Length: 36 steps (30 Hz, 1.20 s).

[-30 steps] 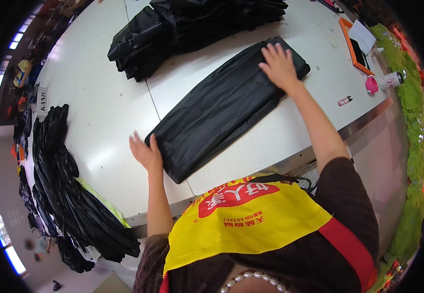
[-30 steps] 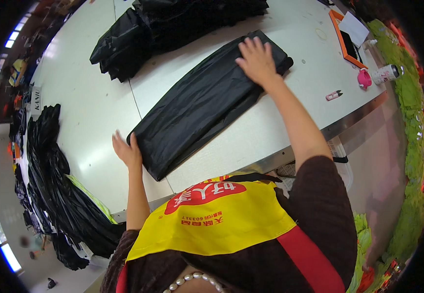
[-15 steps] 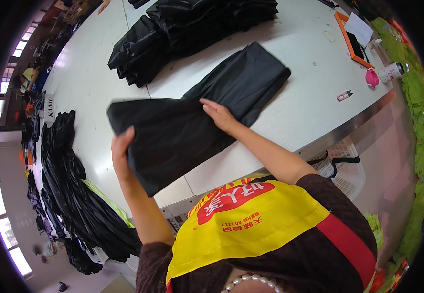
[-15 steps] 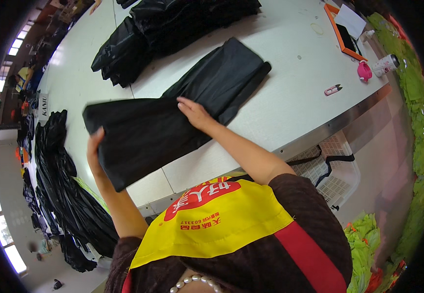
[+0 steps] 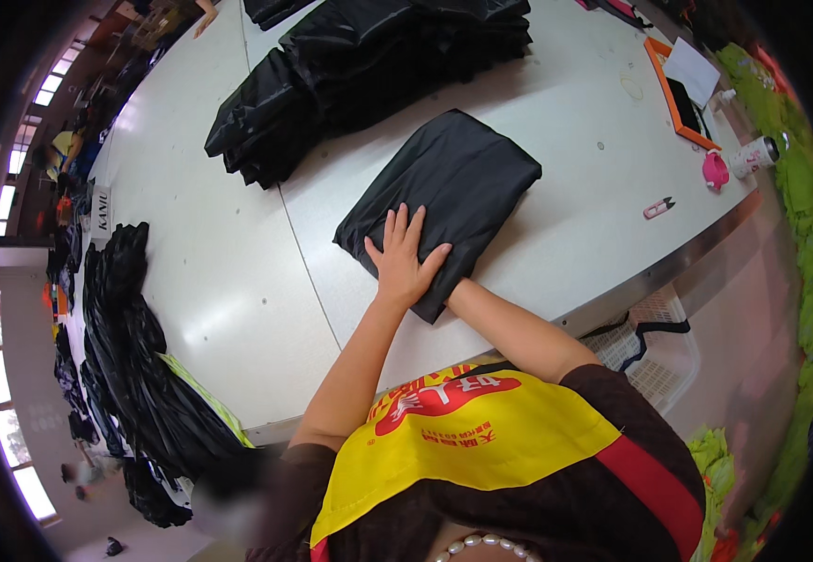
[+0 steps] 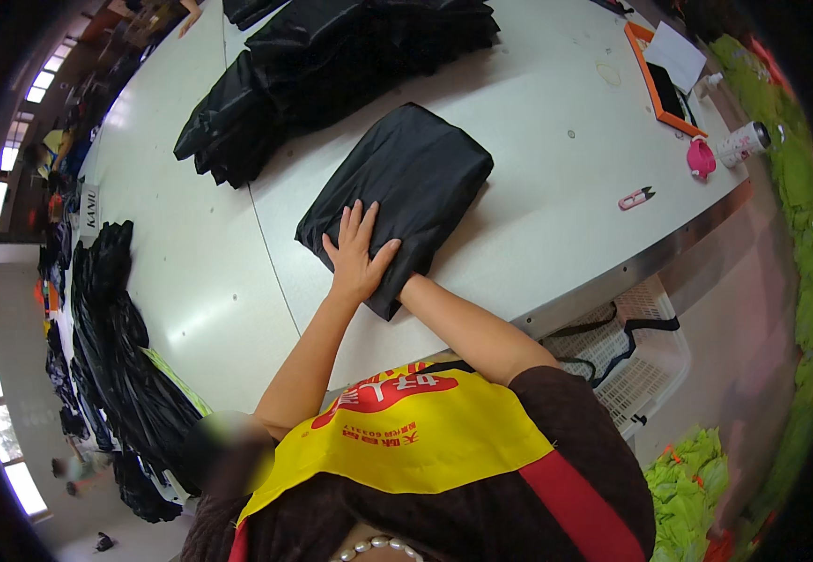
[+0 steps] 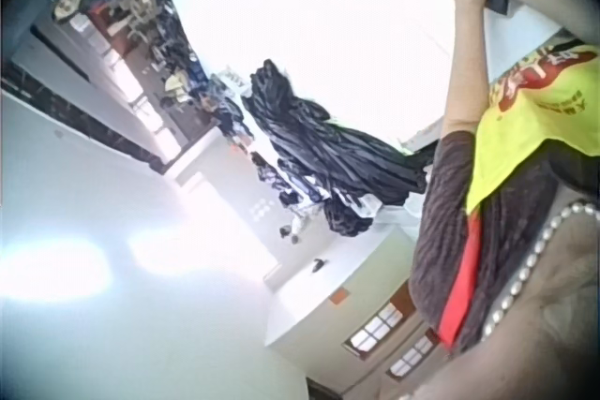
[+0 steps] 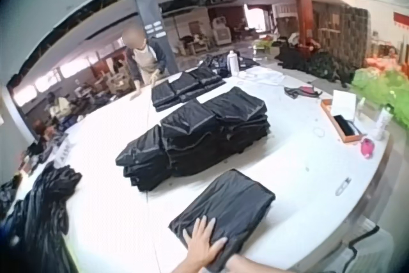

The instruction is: The person repeatedly folds black trousers on a white table, inspects the inside of each garment, and uses a small blade to trim loose threads. The folded items are stacked on the table.

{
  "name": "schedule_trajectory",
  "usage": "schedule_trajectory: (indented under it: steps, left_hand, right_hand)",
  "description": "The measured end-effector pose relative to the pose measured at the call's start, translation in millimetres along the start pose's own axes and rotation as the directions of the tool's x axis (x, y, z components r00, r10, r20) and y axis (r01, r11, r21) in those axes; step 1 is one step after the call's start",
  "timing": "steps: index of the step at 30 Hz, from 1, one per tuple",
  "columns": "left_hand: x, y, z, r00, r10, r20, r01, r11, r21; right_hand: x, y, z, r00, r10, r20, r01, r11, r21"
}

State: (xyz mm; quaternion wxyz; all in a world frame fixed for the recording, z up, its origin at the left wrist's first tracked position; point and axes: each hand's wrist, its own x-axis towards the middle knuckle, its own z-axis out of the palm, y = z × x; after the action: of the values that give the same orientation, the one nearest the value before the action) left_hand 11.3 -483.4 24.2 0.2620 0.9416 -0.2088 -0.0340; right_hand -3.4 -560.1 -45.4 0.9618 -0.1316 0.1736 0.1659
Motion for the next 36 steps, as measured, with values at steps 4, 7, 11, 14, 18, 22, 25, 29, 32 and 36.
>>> schedule_trajectory:
  steps: [4, 7, 11, 14, 18, 22, 25, 29, 32, 36]
  left_hand:
    - [-6.7, -12.9, 11.2, 0.998, -0.01, -0.066, 0.006, 0.997, -0.071]
    - [-17.9, -18.5, 15.3, 0.989, 0.042, -0.143, -0.039, 0.999, 0.024]
    - [-32.4, -19.5, 17.3, 0.96, 0.026, -0.278, -0.006, 0.997, 0.071]
    - [-47.0, -21.7, 27.5, 0.797, -0.428, -0.427, 0.253, 0.877, -0.407]
    - [-51.1, -28.2, 15.0, 0.724, -0.681, -0.105, 0.149, 0.304, -0.941]
    - [-51.0, -45.8, -20.6, 0.73, -0.559, 0.395, 0.219, -0.356, -0.909]
    - [-78.1, -78.6, -39.4, 0.746, -0.412, 0.523, 0.255, -0.549, -0.796]
    - [-100.3, -113.4, -69.1, 0.765, -0.335, 0.55, 0.32, -0.544, -0.776]
    - [-95.9, -111.0, -101.6, 0.828, -0.396, 0.396, 0.126, -0.556, -0.821]
    - [-87.8, -70.6, -152.0, 0.974, -0.225, 0.007, -0.125, -0.564, -0.816]
  right_hand:
    - [-26.0, -29.9, 6.6, 0.986, -0.017, -0.168, -0.047, 0.929, -0.366]
    - [-62.6, -88.5, 18.5, 0.946, -0.094, -0.309, -0.229, 0.481, -0.847]
    - [-75.5, -191.2, 7.7, 0.836, -0.501, -0.222, -0.066, 0.311, -0.948]
    - [-62.9, -221.3, 36.8, 0.738, -0.672, -0.055, 0.107, 0.197, -0.975]
    - [-12.5, -230.5, 67.7, 0.952, -0.286, -0.108, -0.056, 0.186, -0.981]
    - [19.7, -212.1, 52.9, 0.952, -0.001, -0.306, -0.3, 0.192, -0.934]
    - [3.1, -183.6, 46.8, 0.953, 0.103, -0.284, -0.299, 0.451, -0.841]
    - [-35.7, -135.0, 28.9, 0.941, 0.215, -0.261, -0.324, 0.791, -0.519]
    - [-58.0, -118.1, 51.0, 0.976, 0.125, -0.179, -0.198, 0.852, -0.485]
    - [-84.5, -150.2, 123.7, 0.959, -0.234, 0.157, 0.28, 0.857, -0.432]
